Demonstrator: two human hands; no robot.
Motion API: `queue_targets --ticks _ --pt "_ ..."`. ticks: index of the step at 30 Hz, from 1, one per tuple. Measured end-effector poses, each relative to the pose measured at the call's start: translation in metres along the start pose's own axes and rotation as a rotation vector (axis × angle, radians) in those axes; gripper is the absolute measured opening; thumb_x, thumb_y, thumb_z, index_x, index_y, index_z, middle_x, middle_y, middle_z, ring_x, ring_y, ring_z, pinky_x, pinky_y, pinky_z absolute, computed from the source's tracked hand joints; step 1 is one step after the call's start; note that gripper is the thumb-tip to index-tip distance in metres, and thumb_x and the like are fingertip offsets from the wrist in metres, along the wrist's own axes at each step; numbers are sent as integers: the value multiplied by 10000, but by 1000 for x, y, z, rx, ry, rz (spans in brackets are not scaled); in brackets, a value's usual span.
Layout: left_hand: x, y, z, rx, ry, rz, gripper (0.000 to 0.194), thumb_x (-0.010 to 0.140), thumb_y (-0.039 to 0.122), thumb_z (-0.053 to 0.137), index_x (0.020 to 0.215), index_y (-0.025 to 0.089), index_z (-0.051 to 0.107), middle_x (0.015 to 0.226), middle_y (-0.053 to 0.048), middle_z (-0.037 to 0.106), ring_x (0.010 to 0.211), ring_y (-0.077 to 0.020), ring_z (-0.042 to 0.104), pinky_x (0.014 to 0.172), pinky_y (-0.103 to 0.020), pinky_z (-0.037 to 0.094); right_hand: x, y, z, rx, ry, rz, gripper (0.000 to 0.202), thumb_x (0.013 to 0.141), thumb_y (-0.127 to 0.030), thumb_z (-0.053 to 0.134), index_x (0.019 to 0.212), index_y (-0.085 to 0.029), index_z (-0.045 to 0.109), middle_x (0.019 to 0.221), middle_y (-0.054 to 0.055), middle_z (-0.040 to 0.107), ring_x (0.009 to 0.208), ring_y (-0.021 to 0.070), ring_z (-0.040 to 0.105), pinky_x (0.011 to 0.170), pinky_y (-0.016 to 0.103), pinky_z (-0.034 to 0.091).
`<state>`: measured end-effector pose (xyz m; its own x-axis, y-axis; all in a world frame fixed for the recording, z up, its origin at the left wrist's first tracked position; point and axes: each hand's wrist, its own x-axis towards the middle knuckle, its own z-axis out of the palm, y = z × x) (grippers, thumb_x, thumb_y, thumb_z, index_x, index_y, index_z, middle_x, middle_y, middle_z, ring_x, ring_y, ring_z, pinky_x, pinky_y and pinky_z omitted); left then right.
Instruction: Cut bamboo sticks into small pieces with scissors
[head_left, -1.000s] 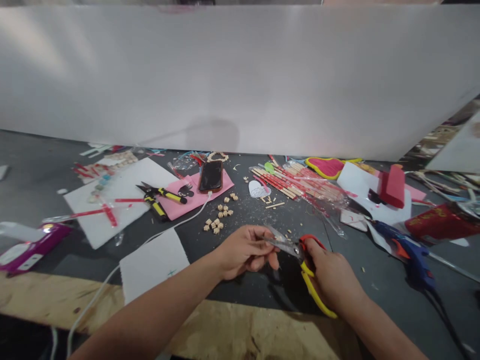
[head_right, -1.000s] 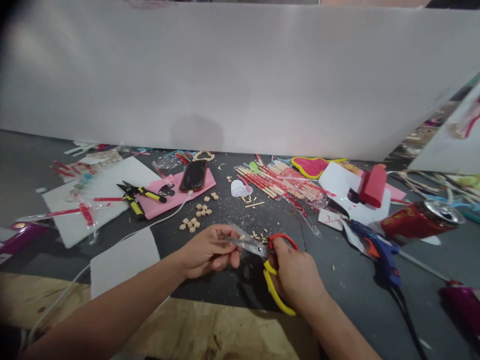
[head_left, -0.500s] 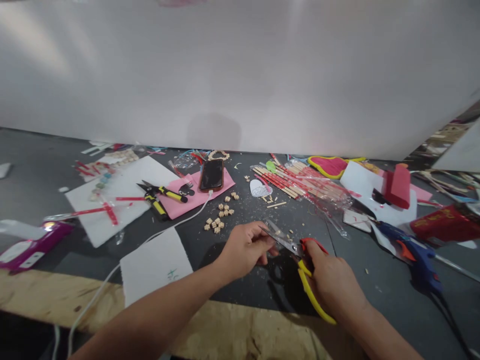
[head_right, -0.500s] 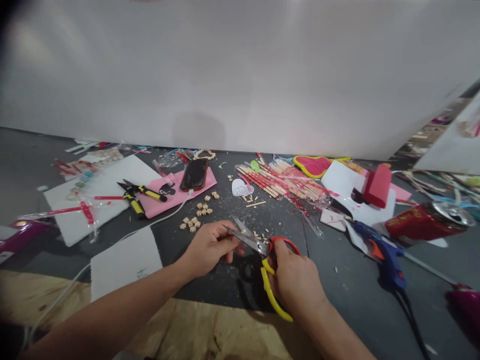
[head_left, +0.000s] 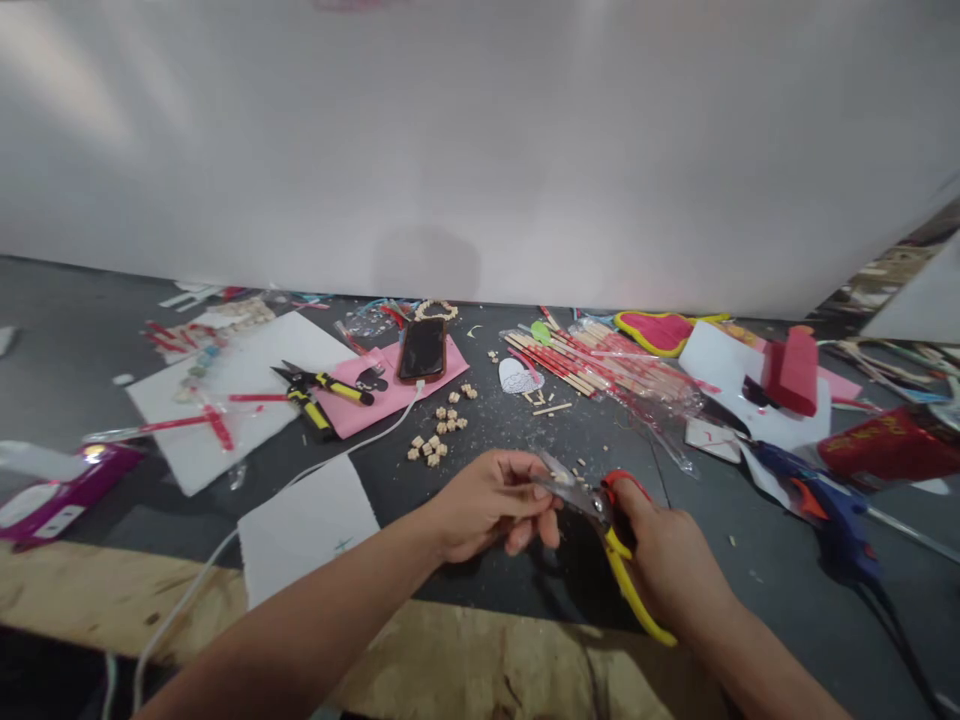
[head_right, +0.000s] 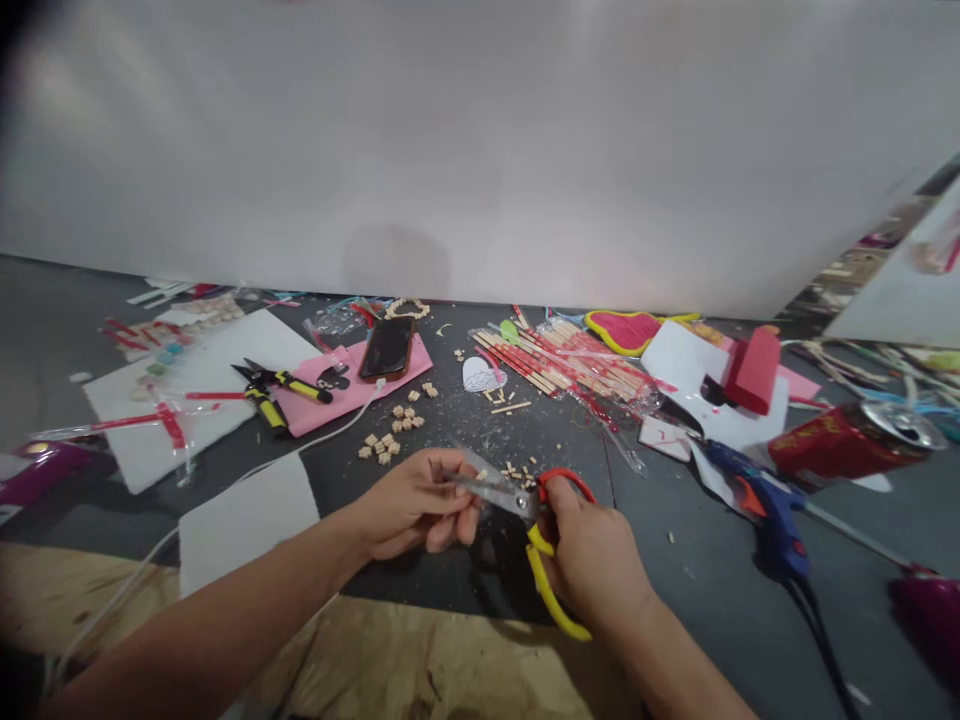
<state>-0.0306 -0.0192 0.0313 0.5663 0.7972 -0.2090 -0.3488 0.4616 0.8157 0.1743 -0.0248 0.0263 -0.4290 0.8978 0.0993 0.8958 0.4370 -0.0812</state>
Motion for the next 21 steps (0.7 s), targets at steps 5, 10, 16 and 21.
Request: queue_targets --ticks 5,10,16,21 --pt "8 -8 6 310 315 214 201 711 306 602 792 132 544 717 -25 643 485 -67 553 490 -184 427 4 1 1 -76 -59 107 160 732 -234 428 882 -189 463 524 5 590 457 165 556 426 234 216" --pt "6 -8 9 464 428 231 159 732 292 558 743 133 557 684 -14 640 474 -74 557 491 -189 428 2 -3 -2 -77 -102 124 160 756 -240 411 898 -186 461 568 27 615 483 174 569 440 241 217" --pt "1 -3 7 342 291 156 156 734 266 565 693 121 526 572 -9 626 362 -39 477 384 -146 368 0 0 1 -45 -128 72 195 736 -206 430 928 -184 457 581 22 625 520 179 590 452 243 238" --pt "0 0 4 40 73 29 159 690 242 618 683 111 528 500 -17 618 275 -35 411 290 -132 304 -2 7 5 14 -119 34 286 724 -237 461 1004 -179 451 620 25 642 537 184 596 456 235 272"
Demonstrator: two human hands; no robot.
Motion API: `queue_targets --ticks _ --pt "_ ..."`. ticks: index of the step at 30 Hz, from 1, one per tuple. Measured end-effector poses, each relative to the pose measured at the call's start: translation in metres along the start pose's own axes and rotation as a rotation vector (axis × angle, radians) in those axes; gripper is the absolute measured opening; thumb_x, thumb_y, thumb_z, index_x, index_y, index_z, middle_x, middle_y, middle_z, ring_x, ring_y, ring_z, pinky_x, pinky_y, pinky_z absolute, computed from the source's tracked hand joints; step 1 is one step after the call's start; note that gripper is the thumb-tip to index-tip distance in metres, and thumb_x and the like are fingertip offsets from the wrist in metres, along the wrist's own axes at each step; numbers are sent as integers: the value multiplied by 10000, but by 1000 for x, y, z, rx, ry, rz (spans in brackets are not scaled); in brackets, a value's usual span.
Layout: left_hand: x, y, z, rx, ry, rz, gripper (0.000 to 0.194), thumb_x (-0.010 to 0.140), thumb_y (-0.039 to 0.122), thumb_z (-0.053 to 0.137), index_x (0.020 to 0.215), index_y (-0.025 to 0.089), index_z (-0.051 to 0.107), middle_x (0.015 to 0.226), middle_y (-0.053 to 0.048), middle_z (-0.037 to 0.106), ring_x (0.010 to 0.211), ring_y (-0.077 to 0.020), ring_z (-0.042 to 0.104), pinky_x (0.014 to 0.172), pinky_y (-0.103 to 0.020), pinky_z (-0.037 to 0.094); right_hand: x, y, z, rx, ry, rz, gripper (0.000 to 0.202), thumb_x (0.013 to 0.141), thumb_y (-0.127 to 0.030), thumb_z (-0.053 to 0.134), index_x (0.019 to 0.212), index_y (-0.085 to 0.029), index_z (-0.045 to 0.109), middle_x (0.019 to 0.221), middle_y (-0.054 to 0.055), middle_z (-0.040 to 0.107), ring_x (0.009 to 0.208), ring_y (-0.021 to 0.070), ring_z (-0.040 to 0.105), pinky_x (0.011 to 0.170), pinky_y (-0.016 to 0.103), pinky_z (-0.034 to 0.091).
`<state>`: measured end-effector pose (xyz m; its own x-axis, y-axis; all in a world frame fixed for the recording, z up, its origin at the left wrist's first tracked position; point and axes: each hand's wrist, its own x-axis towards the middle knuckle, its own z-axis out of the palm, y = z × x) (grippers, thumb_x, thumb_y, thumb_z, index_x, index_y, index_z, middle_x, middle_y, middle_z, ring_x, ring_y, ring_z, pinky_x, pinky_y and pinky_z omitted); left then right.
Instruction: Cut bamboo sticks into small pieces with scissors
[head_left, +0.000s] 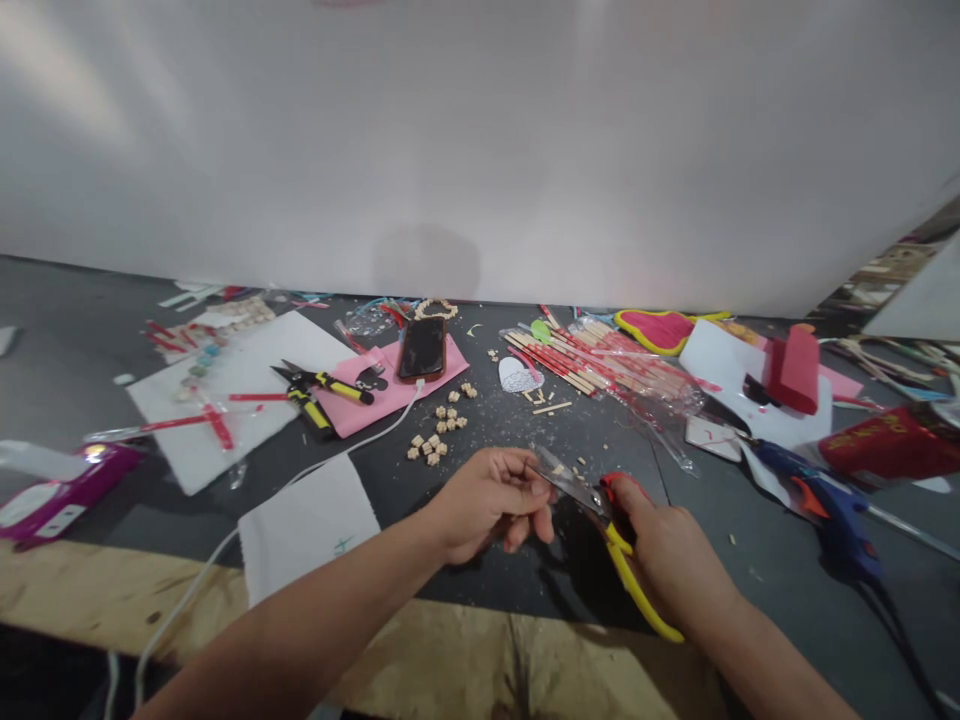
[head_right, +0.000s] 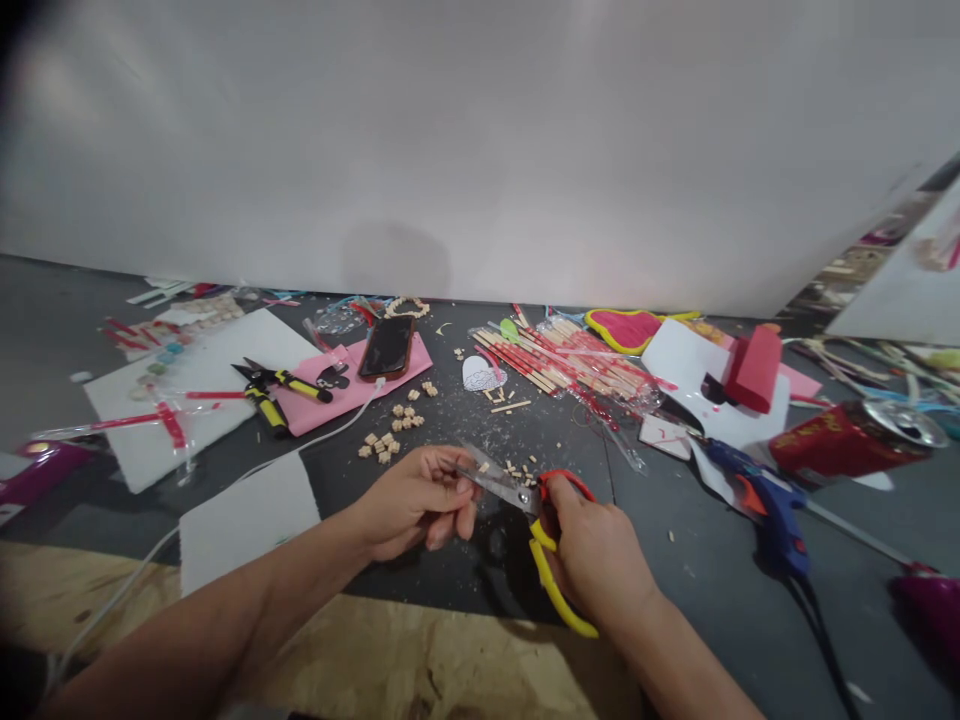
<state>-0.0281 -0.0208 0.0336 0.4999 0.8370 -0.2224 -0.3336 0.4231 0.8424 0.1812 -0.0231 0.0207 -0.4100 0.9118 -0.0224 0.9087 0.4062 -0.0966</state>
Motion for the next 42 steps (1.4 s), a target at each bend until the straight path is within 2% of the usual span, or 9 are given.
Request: queue_targets --ticks 4,10,17,19,22,25,28,32,42 --pt "1 0 -3 -146 -117 -82 199 650 251 664 695 104 537 504 -35 630 263 -46 417 278 -143 327 1 1 1 27 14 4 305 689 -220 487 992 -197 462 617 14 634 530 180 591 459 234 276" --pt "8 -6 -5 -179 29 -66 170 708 241 627 698 106 525 517 -18 617 300 -30 422 317 -128 349 5 -4 -9 199 -32 28 267 737 -398 481 927 -214 442 684 10 620 542 152 563 477 234 296" --pt "8 -4 -3 -196 14 -53 192 743 296 586 700 132 497 504 9 577 302 -24 376 328 -139 313 7 9 -20 235 -45 21 410 719 -568 453 927 -216 489 770 35 609 637 159 555 541 248 343" --pt "8 -2 -4 -70 54 -12 206 766 338 546 710 146 493 515 21 570 312 -29 381 343 -147 306 9 20 -19 220 -14 99 360 745 -552 421 872 -223 491 736 29 600 618 157 544 532 251 342" --pt "7 -2 -6 434 174 65 210 785 359 497 770 155 543 576 7 600 373 -52 438 393 -171 324 13 37 -16 199 102 291 325 741 -531 429 839 -224 470 708 34 587 564 162 521 493 259 335" --pt "6 -5 -6 1024 251 207 198 814 316 442 812 187 593 648 3 629 536 -95 530 523 -209 374 14 45 -15 244 198 322 287 738 -494 444 845 -228 464 705 41 586 544 163 514 478 265 336" --pt "6 -10 -7 1398 269 355 209 827 271 418 800 212 616 757 -7 642 735 -144 562 661 -258 389 12 43 -18 239 203 344 251 740 -477 444 807 -236 445 650 22 563 514 154 489 467 264 328" --pt "10 -14 -9 1583 305 463 229 830 266 417 798 211 638 834 -34 627 819 -174 531 736 -300 381 11 37 -21 231 195 340 242 730 -466 452 797 -235 424 630 3 537 518 146 473 489 258 342" --pt "19 -24 -8 1673 300 392 238 821 198 403 839 203 640 791 -39 603 793 -157 552 711 -273 404 9 37 -25 238 203 332 305 728 -526 423 789 -227 422 593 -2 512 490 139 461 475 257 328"
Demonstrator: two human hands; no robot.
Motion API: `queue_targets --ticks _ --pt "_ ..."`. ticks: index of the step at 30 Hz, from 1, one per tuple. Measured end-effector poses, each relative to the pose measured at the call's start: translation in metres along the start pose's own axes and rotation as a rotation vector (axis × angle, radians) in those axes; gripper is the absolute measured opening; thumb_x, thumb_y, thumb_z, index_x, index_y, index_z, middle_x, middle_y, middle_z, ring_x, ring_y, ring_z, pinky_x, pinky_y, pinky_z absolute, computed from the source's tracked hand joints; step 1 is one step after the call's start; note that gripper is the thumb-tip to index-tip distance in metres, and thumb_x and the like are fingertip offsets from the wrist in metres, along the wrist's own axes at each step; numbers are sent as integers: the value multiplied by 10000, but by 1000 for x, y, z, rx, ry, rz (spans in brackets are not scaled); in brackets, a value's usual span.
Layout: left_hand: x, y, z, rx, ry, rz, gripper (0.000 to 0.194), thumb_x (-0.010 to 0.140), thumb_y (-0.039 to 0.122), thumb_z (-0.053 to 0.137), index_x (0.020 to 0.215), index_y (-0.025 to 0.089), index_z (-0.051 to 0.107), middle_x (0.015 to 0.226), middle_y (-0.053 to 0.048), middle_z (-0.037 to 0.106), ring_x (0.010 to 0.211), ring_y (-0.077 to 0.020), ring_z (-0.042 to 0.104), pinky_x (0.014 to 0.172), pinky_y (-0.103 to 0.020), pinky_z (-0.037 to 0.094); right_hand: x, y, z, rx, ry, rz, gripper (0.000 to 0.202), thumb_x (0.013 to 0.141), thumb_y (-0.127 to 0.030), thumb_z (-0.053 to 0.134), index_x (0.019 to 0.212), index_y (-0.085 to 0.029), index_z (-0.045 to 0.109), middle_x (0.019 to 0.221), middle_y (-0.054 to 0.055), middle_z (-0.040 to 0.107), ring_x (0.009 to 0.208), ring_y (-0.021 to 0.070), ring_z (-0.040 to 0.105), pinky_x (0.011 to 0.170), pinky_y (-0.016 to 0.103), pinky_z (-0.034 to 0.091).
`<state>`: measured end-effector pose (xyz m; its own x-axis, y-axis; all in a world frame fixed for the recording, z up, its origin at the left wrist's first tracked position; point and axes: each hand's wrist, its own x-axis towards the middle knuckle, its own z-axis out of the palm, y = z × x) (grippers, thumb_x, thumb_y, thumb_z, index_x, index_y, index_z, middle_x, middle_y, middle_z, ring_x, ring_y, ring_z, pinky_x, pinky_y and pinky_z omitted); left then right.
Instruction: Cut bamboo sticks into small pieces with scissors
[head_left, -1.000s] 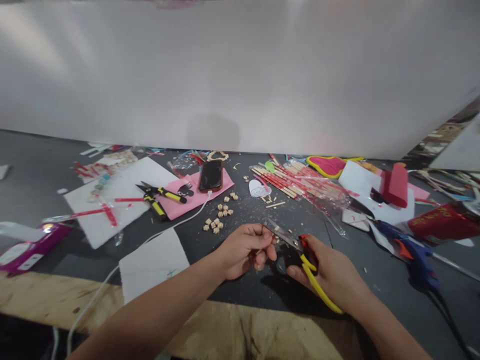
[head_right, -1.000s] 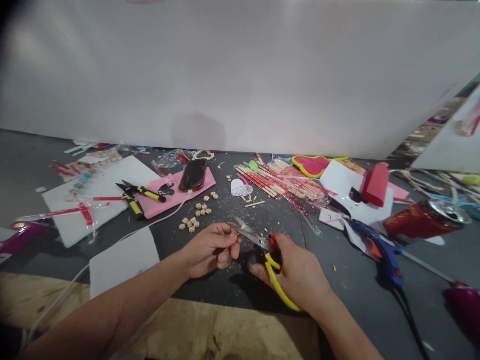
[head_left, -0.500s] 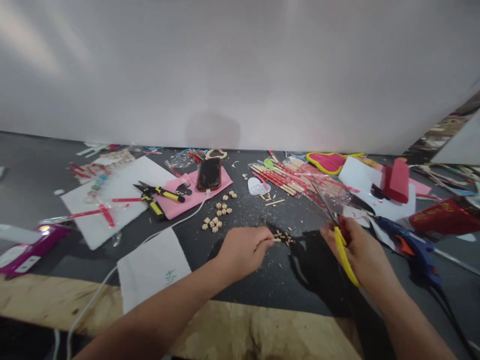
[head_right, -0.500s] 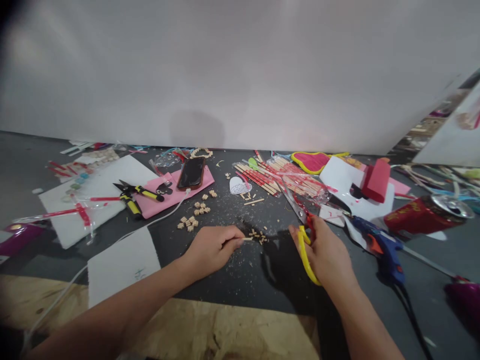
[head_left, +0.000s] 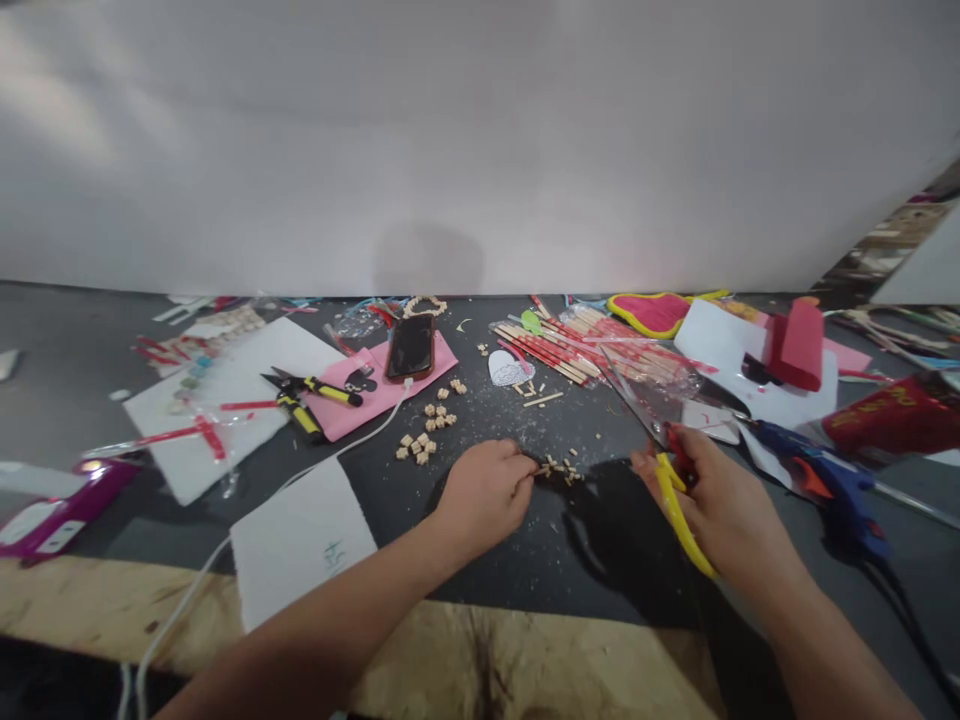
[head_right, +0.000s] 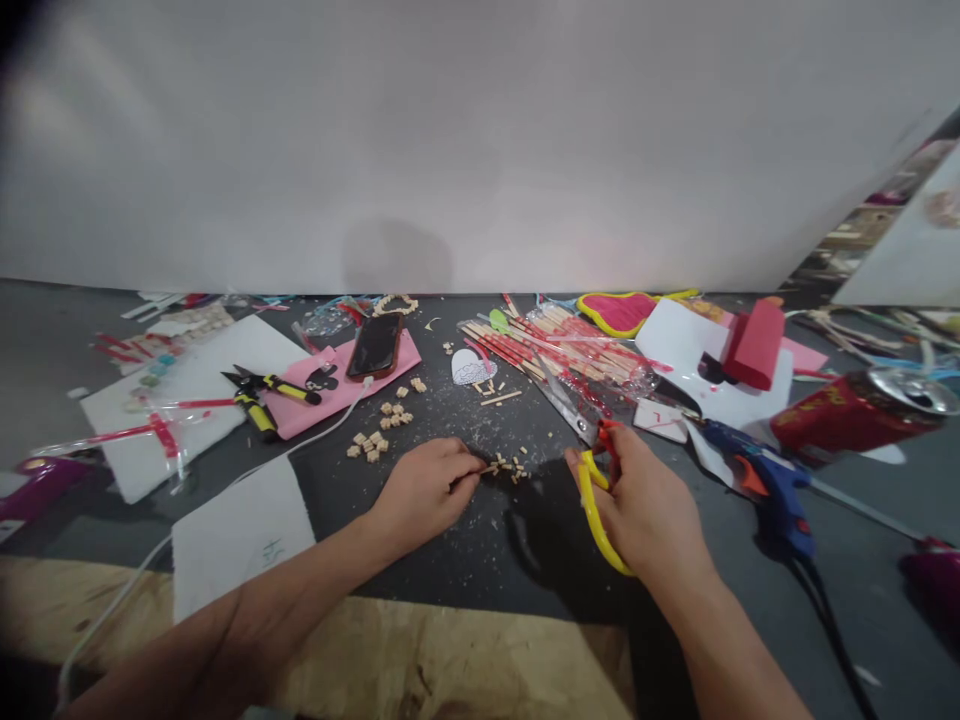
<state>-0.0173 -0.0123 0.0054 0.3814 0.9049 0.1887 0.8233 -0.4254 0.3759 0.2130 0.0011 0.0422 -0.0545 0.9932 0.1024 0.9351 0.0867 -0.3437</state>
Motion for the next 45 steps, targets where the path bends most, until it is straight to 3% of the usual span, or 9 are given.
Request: queue_targets --ticks 10,28,45 --pt "-1 2 0 -64 -4 -19 233 824 204 404 871 197 632 798 -40 611 789 -149 563 717 -260 421 10 24 3 139 92 66 335 727 -545 459 803 -219 473 608 0 524 513 132 445 473 253 316" --pt "1 3 -3 -63 -48 -45 190 801 194 423 776 191 611 763 -31 586 763 -142 554 687 -241 407 9 13 -2 57 41 60 318 708 -551 439 688 -238 387 524 -30 455 448 120 404 448 253 297" --pt "1 4 -4 -48 -64 -30 192 805 191 415 762 183 602 761 -30 576 761 -147 550 679 -248 403 10 17 6 57 -3 54 246 713 -455 472 801 -226 448 647 9 562 539 147 498 507 260 345"
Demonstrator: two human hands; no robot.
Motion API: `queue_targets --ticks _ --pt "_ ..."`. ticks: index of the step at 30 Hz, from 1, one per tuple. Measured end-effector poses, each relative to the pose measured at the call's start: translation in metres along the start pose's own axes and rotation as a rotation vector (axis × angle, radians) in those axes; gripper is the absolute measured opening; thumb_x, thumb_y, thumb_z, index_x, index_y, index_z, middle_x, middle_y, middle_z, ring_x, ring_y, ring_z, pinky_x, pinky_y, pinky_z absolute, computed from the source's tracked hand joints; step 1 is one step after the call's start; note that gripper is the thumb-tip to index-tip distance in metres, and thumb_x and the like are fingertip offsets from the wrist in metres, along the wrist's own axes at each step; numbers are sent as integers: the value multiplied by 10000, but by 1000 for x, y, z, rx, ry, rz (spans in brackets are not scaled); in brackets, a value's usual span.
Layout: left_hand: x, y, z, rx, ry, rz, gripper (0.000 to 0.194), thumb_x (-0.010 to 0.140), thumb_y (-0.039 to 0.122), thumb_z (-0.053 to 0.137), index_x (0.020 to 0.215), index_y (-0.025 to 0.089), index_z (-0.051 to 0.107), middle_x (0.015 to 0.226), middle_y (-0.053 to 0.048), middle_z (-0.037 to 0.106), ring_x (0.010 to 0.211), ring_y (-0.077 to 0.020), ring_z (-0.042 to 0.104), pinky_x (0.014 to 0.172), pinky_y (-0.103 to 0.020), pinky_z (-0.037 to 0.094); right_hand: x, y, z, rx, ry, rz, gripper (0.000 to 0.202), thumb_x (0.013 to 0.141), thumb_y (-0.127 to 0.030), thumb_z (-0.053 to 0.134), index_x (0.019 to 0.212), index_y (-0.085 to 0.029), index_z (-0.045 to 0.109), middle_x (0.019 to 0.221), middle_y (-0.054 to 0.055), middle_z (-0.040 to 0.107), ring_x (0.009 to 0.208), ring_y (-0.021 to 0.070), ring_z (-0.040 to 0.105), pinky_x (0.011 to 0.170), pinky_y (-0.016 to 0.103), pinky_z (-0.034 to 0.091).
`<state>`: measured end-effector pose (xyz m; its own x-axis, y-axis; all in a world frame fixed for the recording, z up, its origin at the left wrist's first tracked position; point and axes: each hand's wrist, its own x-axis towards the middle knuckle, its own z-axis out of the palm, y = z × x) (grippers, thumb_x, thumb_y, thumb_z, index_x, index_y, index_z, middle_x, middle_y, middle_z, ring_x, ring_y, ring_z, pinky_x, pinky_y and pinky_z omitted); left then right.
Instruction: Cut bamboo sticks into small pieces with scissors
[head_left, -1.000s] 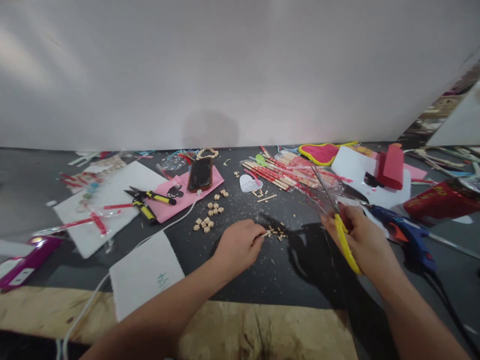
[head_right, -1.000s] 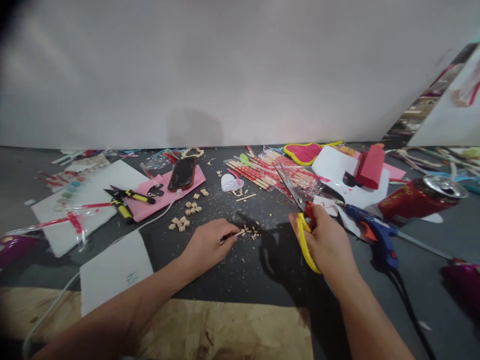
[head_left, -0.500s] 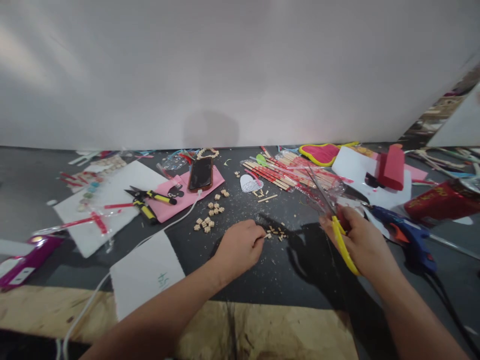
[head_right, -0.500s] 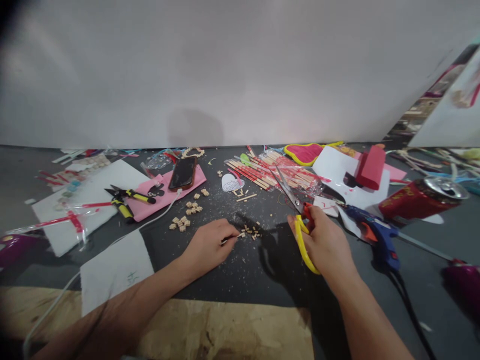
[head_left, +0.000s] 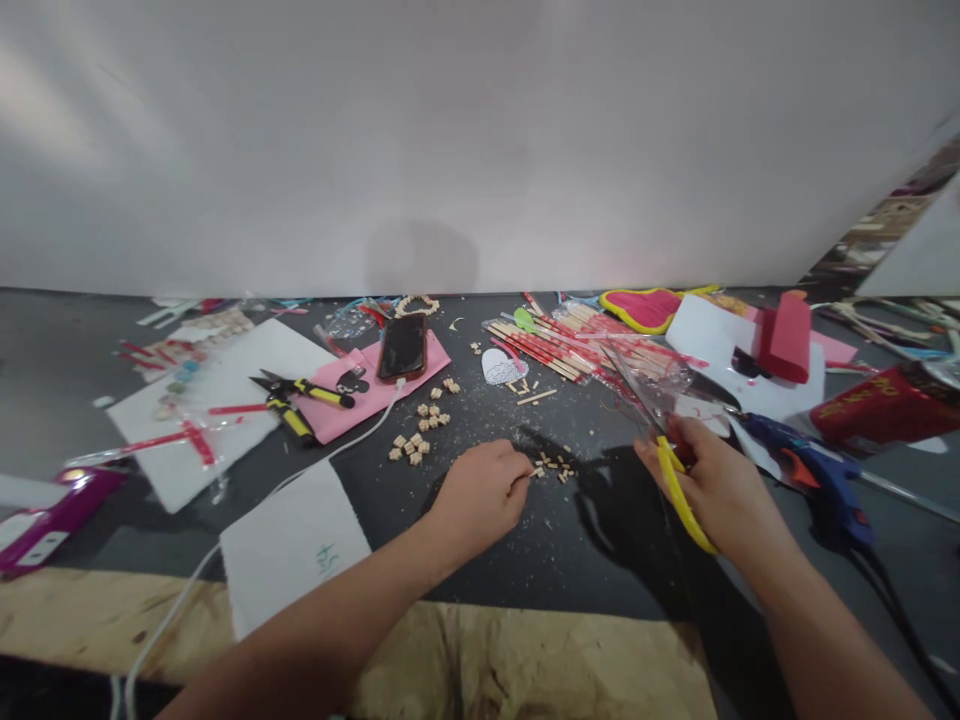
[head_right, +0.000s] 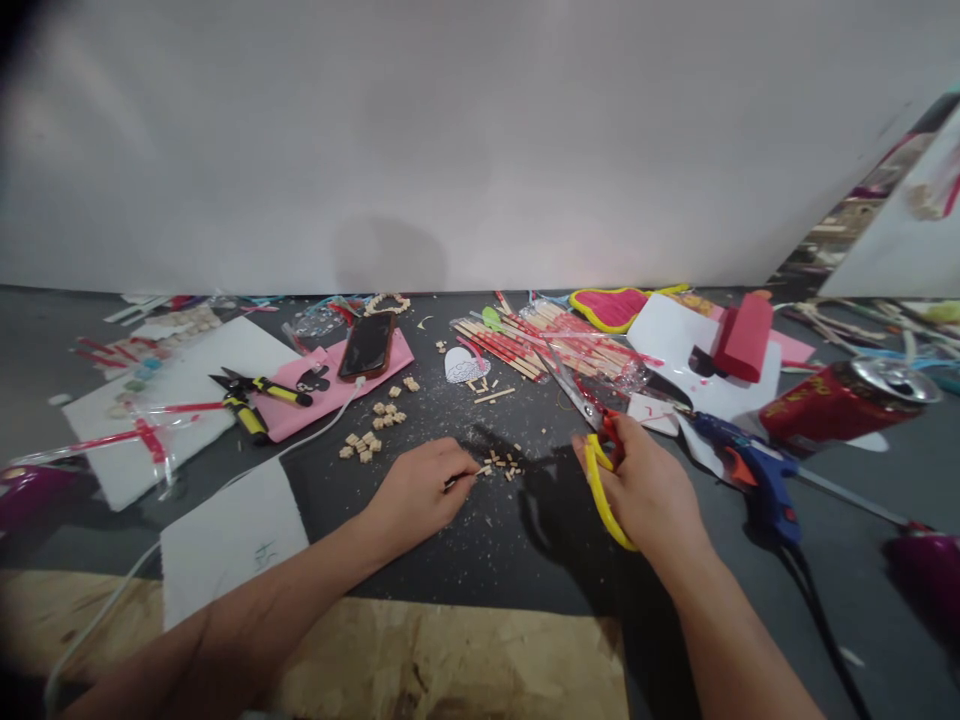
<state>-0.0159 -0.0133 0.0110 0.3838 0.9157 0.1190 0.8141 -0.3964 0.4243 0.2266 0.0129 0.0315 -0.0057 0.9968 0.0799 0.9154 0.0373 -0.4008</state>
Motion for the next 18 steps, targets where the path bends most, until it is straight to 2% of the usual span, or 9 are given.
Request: queue_targets --ticks 18 --pt "-3 -1 4 -13 20 41 222 820 174 389 810 183 611 788 -31 582 773 -139 553 687 -243 411 -1 -2 2 -3 -20 4 282 706 -469 473 845 -224 473 691 33 599 577 167 538 515 260 349"
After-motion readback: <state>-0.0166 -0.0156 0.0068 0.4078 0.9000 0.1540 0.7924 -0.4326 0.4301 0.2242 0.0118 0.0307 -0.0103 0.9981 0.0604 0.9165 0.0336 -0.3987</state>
